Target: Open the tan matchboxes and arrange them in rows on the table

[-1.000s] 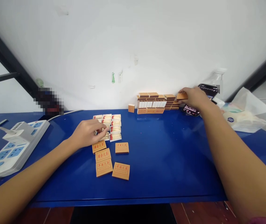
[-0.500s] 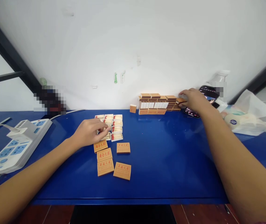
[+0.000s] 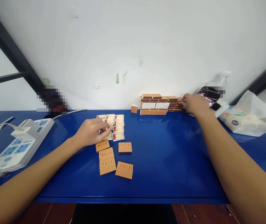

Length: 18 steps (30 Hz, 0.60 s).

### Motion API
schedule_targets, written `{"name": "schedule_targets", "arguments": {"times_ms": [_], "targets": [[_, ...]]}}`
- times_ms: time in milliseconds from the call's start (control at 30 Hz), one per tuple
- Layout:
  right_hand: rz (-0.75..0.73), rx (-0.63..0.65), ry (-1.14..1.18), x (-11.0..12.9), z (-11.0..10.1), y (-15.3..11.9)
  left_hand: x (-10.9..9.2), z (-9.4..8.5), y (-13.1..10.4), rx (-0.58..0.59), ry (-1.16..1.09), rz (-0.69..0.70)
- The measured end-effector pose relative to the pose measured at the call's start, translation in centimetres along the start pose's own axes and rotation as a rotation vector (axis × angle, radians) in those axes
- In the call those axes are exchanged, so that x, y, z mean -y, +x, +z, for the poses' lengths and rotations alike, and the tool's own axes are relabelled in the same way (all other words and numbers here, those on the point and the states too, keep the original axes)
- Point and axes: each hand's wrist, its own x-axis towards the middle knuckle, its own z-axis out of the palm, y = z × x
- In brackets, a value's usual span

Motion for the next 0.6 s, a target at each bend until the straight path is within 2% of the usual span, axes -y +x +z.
{"name": "schedule_targets", "arguments": {"times_ms": [167, 400, 600], "targets": [[0.037, 0.002, -0.004, 0.1, 0.3, 0.0, 0.0, -0.1, 0.1, 0.014, 0.002, 0.002], [0.01, 0.045, 0.079, -0.2, 0.8, 0.2, 0.0, -0.1, 0.1, 0.016, -0.002, 0.009], [-0.02, -0.011, 0.132, -0.7, 1.5, 0.3, 0.1, -0.1, 0.1, 0.019, -0.003, 0.011]]}}
